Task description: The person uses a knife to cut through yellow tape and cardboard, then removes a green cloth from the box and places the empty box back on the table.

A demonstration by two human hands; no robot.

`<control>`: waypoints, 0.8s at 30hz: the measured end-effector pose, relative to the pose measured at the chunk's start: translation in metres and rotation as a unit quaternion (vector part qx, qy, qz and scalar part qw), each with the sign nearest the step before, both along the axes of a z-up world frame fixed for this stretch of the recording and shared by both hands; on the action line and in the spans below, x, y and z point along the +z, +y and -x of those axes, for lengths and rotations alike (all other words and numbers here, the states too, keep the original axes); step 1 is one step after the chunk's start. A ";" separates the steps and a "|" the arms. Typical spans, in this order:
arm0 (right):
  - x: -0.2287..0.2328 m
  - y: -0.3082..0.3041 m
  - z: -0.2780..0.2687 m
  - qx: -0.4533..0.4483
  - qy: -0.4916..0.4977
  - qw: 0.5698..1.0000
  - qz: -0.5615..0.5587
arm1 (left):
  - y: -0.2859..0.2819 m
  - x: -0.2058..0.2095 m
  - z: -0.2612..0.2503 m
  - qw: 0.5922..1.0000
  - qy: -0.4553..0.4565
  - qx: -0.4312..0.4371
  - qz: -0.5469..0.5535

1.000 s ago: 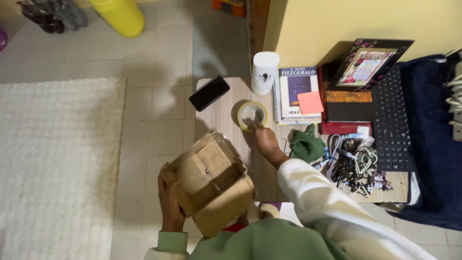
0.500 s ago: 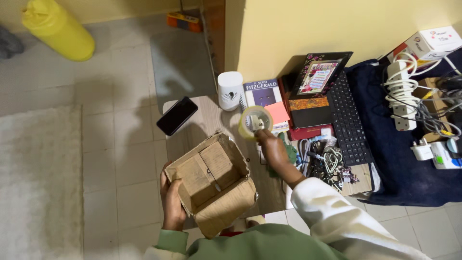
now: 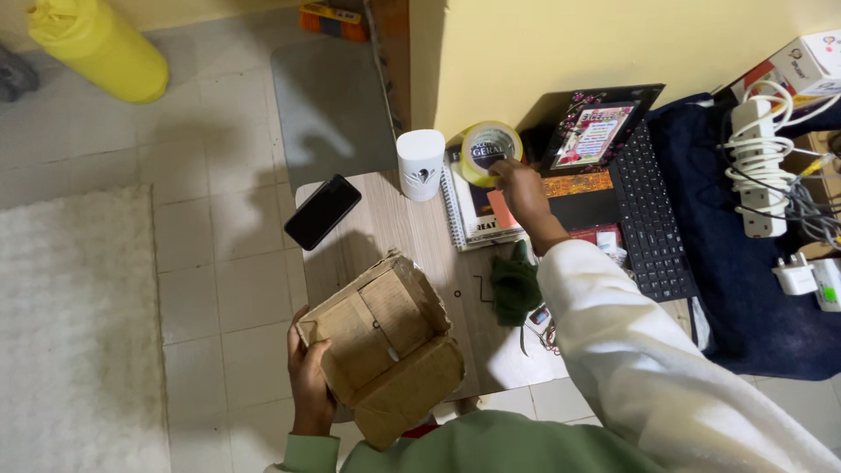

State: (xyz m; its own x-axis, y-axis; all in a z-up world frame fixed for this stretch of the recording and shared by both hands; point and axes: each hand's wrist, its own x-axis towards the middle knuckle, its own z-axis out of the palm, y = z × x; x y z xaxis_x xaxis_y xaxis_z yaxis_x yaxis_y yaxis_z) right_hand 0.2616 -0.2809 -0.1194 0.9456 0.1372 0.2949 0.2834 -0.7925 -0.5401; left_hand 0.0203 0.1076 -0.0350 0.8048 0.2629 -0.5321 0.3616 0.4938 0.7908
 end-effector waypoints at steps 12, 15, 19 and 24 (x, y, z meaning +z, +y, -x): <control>0.005 -0.004 0.007 -0.004 -0.032 0.999 0.016 | -0.004 -0.016 -0.002 1.000 -0.015 -0.005 -0.003; 0.018 -0.011 0.032 -0.049 -0.035 0.998 0.000 | -0.006 -0.020 -0.004 1.000 -0.011 0.000 0.009; 0.008 -0.022 0.068 -0.154 0.098 0.983 0.005 | -0.010 -0.018 -0.002 1.000 -0.009 -0.005 0.008; -0.020 -0.018 0.083 -0.116 0.035 0.988 0.095 | -0.015 -0.007 -0.007 0.999 0.028 -0.013 0.009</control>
State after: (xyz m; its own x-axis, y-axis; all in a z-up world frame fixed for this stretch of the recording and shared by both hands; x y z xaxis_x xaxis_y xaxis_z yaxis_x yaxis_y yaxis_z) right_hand 0.1785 -0.2984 -0.1393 0.9753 -0.0395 0.2175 0.0490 -0.9209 -0.3867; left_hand 0.0270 0.0922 -0.0417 0.7800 0.2318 -0.5813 0.4181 0.4981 0.7596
